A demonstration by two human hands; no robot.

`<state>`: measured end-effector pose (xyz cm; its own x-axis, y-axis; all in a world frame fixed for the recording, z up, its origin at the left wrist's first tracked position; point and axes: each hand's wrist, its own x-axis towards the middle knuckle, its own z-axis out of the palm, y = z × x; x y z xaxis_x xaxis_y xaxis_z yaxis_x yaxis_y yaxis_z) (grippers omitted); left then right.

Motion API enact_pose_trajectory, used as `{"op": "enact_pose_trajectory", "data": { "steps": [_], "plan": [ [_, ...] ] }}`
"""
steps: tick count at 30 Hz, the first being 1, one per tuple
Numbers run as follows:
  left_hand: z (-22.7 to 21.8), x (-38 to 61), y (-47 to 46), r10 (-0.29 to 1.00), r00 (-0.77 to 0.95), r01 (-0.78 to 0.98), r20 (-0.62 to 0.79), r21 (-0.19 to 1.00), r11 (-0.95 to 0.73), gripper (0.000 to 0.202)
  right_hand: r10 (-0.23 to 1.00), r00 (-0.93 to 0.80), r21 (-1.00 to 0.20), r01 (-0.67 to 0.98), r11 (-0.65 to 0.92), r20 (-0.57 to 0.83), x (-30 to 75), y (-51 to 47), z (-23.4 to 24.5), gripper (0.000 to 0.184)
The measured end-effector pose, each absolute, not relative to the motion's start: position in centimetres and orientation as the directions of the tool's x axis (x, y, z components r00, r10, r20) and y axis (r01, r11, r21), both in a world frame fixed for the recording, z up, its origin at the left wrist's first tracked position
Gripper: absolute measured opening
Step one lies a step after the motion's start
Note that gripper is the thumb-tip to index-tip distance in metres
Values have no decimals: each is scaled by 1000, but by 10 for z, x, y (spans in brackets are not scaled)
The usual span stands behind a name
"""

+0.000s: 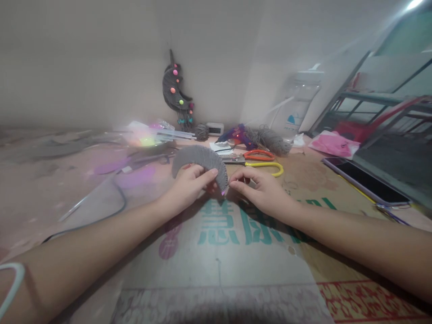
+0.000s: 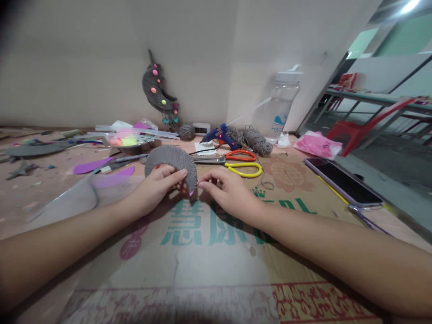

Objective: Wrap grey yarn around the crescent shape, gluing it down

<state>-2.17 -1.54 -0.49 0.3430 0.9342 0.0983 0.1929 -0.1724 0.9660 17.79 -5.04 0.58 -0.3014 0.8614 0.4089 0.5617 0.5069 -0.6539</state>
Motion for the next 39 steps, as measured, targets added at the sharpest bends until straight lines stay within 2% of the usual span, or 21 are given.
{"op": "enact_pose_trajectory", "data": {
  "steps": [5,10,16,24,29,32,39],
  "plan": [
    [-3,-21,-17,928,367,181,64,974,-139,37,874,-290,-665,568,485,389,177,-51,7,15],
    [-2,-21,-19,933,350,206,79,966,-158,35,849,-363,-643,554,528,385,179,-47,7,24],
    [-1,-21,-19,933,344,235,111,951,-200,37,870,-224,-673,559,484,440,183,-47,9,21],
    [3,-19,-23,940,316,303,125,926,-225,38,829,-403,-625,545,558,389,180,-46,7,17],
    [7,-18,-25,939,319,319,126,919,-232,37,804,-443,-591,547,593,397,180,-45,3,12],
    [7,-18,-25,931,341,329,128,912,-246,37,804,-461,-580,559,592,376,179,-45,5,15],
    [0,-21,-22,903,395,389,172,859,-334,43,838,-474,-674,528,517,272,179,-43,5,24]
  ]
}}
